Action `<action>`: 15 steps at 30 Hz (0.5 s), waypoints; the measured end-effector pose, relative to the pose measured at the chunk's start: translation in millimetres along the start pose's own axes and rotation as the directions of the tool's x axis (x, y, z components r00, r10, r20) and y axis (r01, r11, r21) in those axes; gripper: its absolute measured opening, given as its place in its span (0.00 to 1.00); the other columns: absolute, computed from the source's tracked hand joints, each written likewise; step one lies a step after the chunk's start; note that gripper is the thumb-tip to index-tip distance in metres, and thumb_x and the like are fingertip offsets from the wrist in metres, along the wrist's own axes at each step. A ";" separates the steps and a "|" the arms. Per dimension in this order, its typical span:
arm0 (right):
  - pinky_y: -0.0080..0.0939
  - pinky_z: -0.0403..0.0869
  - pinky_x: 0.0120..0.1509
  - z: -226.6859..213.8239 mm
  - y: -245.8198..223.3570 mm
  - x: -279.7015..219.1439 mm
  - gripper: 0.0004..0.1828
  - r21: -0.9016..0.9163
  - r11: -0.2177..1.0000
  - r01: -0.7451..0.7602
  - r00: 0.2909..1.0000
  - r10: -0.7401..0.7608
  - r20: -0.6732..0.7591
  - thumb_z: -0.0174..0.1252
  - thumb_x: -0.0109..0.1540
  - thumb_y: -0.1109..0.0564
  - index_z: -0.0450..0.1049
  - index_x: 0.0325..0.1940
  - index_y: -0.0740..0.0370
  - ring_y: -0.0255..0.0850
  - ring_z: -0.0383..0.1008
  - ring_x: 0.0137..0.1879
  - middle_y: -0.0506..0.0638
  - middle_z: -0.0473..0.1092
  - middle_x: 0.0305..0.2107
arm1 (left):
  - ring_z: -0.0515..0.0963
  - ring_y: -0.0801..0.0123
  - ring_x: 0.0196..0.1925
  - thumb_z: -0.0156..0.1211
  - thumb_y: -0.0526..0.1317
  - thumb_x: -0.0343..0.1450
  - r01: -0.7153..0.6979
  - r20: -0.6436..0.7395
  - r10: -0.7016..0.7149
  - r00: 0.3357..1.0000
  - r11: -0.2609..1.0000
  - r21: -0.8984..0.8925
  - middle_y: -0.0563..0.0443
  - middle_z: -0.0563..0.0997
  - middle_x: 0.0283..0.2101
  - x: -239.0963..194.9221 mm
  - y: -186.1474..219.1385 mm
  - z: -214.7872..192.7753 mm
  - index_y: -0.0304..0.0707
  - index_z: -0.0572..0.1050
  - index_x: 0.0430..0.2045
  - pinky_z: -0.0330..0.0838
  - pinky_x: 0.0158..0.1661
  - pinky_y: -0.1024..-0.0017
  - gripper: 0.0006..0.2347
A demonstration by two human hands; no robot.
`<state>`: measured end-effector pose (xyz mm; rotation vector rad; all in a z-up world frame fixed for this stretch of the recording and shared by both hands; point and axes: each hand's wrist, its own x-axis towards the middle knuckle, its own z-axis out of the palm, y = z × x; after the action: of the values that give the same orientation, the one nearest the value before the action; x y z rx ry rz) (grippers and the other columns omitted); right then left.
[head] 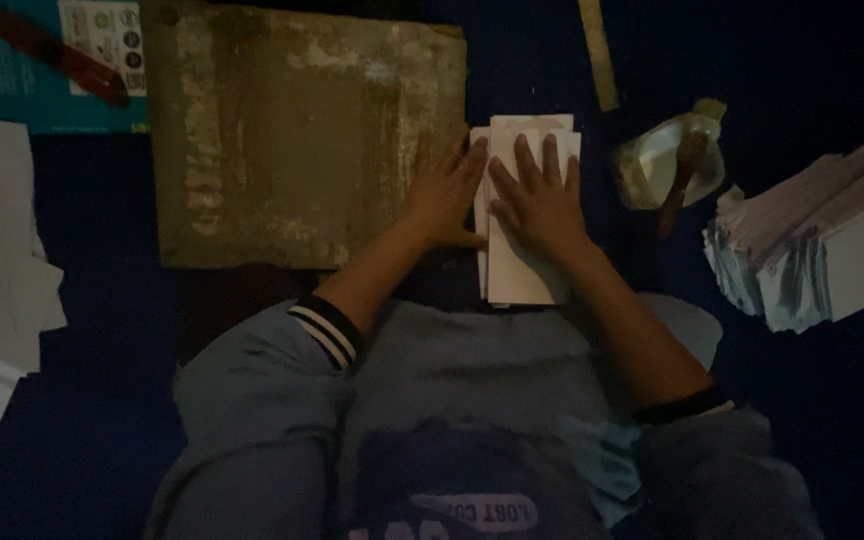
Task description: The person sits on a blue mat and glues white paper sheets together using a brush and a small container of adhesive. They place a sheet on a wooden board, apply glue along the edges, then stack and press another sheet on top, repeating the process to build a small stack.
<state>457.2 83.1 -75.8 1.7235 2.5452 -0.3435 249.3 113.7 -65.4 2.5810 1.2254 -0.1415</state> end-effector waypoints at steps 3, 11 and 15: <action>0.79 0.33 0.77 1.2 -0.4 0.1 0.36 -0.038 0.999 0.030 1.000 -0.030 0.004 0.47 0.69 0.36 0.53 0.81 0.44 0.64 0.26 0.82 0.59 0.38 0.79 | 0.33 0.48 0.80 0.68 0.74 0.51 0.036 0.021 -0.036 0.999 0.999 0.008 0.40 0.42 0.79 3.2 0.2 2.2 0.33 0.51 0.73 0.26 0.69 0.28 0.60; 0.79 0.31 0.77 6.9 1.5 1.2 0.38 -0.035 0.997 0.072 0.997 -0.072 0.002 0.44 0.69 0.34 0.48 0.82 0.42 0.63 0.27 0.83 0.57 0.38 0.79 | 0.32 0.48 0.79 0.70 0.72 0.51 0.043 -0.047 -0.043 0.998 0.999 0.008 0.41 0.41 0.79 -0.4 4.8 -3.3 0.33 0.51 0.73 0.28 0.67 0.28 0.60; 0.81 0.33 0.76 -3.7 -4.8 -14.8 0.39 -0.121 0.982 0.146 0.989 -0.141 0.051 0.42 0.69 0.33 0.49 0.82 0.45 0.64 0.31 0.82 0.58 0.39 0.79 | 0.32 0.46 0.79 0.69 0.72 0.52 0.040 0.084 -0.044 0.995 0.998 0.050 0.43 0.42 0.79 7.3 8.3 -7.7 0.33 0.52 0.72 0.28 0.66 0.25 0.58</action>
<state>458.7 68.6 -69.0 1.4791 2.6063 -0.2192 260.0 116.3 -57.9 2.5617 1.2606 -0.2906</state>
